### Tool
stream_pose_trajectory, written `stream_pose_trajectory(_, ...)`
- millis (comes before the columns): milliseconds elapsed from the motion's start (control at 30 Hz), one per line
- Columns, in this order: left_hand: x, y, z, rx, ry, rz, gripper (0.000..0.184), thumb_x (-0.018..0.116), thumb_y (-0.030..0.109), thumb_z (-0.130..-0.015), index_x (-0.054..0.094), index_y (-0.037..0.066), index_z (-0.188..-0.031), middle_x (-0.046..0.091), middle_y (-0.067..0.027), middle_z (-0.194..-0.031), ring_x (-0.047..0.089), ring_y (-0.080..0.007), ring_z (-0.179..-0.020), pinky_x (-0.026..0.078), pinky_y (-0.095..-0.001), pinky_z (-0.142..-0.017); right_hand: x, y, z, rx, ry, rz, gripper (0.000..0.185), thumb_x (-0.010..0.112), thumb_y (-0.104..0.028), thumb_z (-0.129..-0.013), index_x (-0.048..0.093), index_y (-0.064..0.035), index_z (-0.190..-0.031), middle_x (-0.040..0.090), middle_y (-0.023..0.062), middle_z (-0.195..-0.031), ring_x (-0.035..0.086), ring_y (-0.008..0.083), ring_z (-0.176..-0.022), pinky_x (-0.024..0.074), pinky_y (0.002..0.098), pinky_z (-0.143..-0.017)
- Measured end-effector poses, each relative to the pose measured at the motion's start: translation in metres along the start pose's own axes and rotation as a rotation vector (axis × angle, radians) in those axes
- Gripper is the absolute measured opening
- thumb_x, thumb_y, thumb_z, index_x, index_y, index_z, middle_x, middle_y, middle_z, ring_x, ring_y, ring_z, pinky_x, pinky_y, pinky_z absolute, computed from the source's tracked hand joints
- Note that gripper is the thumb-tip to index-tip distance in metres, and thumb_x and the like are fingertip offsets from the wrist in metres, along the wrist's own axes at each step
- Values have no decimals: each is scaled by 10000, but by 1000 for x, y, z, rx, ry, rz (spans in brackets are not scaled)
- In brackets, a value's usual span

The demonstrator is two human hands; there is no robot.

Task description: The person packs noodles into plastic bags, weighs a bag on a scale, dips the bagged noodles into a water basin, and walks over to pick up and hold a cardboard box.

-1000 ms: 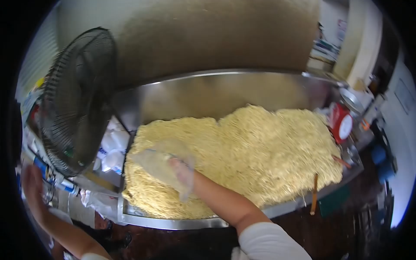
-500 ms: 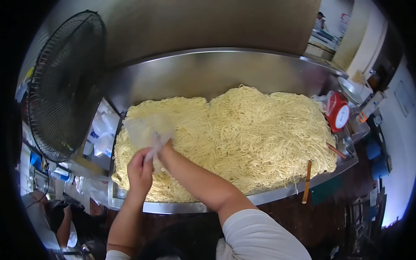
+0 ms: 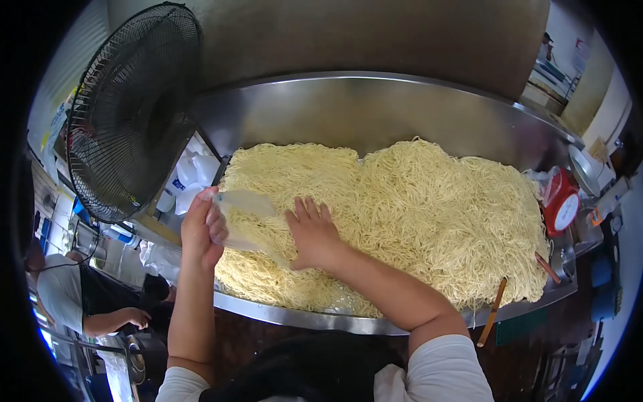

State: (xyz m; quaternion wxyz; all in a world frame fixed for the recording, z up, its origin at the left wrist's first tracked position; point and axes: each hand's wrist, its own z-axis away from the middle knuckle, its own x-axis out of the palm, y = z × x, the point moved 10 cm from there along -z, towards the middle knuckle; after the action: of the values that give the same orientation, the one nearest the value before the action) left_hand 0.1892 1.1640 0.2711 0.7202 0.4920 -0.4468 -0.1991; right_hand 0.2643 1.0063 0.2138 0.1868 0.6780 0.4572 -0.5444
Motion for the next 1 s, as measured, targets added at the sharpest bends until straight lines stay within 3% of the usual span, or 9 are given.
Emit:
stream_pose_trajectory(100, -16, 10, 7, 33, -142, 65, 176, 462, 103, -919, 516, 68, -1084, 417, 38, -633, 358, -55, -453, 285, -203, -383, 19, 5, 2, 19, 45, -46, 676, 758, -263, -591, 537, -30, -1185, 530, 114, -1261, 344, 298, -1311, 199, 521, -1091)
stream_pose_trajectory(167, -13, 16, 13, 68, -290, 104, 241, 494, 83, -902, 513, 59, -1142, 504, 23, -698, 452, -55, -504, 363, -198, -411, 14, 1, -12, -24, 7, -186, 543, 722, -209, -579, 582, -53, -1080, 584, 130, -1124, 454, 312, -1206, 236, 531, -1072)
stream_pose_trajectory(233, -6, 17, 19, 196, -293, -585, 481, 590, 19, -829, 454, 47, -1290, 600, -67, -1029, 602, -96, -782, 509, -216, -632, -11, -11, -27, -42, 17, -315, 484, 701, -193, -587, 595, -65, -1042, 595, 127, -1052, 497, 312, -1130, 254, 526, -1062)
stream_pose_trajectory(267, 18, 2, 28, 269, -492, -722, 669, 653, -54, -734, 414, 34, -1352, 486, -106, -1297, 573, -158, -1026, 495, -275, -848, -26, -20, -34, -68, 29, -435, 426, 681, -178, -596, 608, -76, -1003, 606, 124, -980, 540, 312, -1055, 273, 521, -1051)
stream_pose_trajectory(367, 23, -12, 14, 494, -237, -1158, 507, 748, 68, -664, 584, 45, -1143, 652, -144, -1032, 654, -251, -895, 502, -328, -787, -53, -53, -50, -209, 90, -424, 443, 719, -207, -577, 612, -72, -986, 606, 104, -918, 561, 328, -938, 343, 447, -1018)
stream_pose_trajectory(467, 16, 7, 12, 649, -33, -1310, 429, 771, 131, -660, 616, 48, -1051, 662, -173, -907, 662, -275, -843, 503, -316, -751, -60, -47, -56, -214, 38, -652, 513, 724, -182, -587, 591, -65, -1068, 619, 105, -966, 574, 302, -971, 420, 374, -954)
stream_pose_trajectory(600, 27, 49, 24, 975, 63, -1094, 352, 752, 91, -676, 633, 23, -1000, 673, -144, -911, 665, -245, -829, 504, -295, -744, -66, -21, -52, -183, 72, -962, 607, 736, -166, -605, 542, -56, -1169, 628, 106, -1034, 581, 263, -1015, 455, 334, -899)
stream_pose_trajectory(667, 48, 69, 30, 1020, 34, -1010, 335, 745, 77, -683, 631, 18, -993, 671, -129, -907, 657, -223, -828, 500, -287, -748, -39, -7, -52, -48, -174, -1212, 657, 719, -112, -674, 467, -55, -1278, 637, 82, -1049, 573, 161, -1012, 453, 296, -873)
stream_pose_trajectory(1000, 123, 179, 51, 1305, -45, -564, 324, 687, -3, -750, 582, -34, -1055, 638, -69, -963, 607, -136, -875, 479, -254, -805, -12, 86, 1, 315, 94, -506, 499, 675, -95, -689, 552, -99, -1172, 639, 131, -1042, 607, 311, -954, 477, 372, -826)
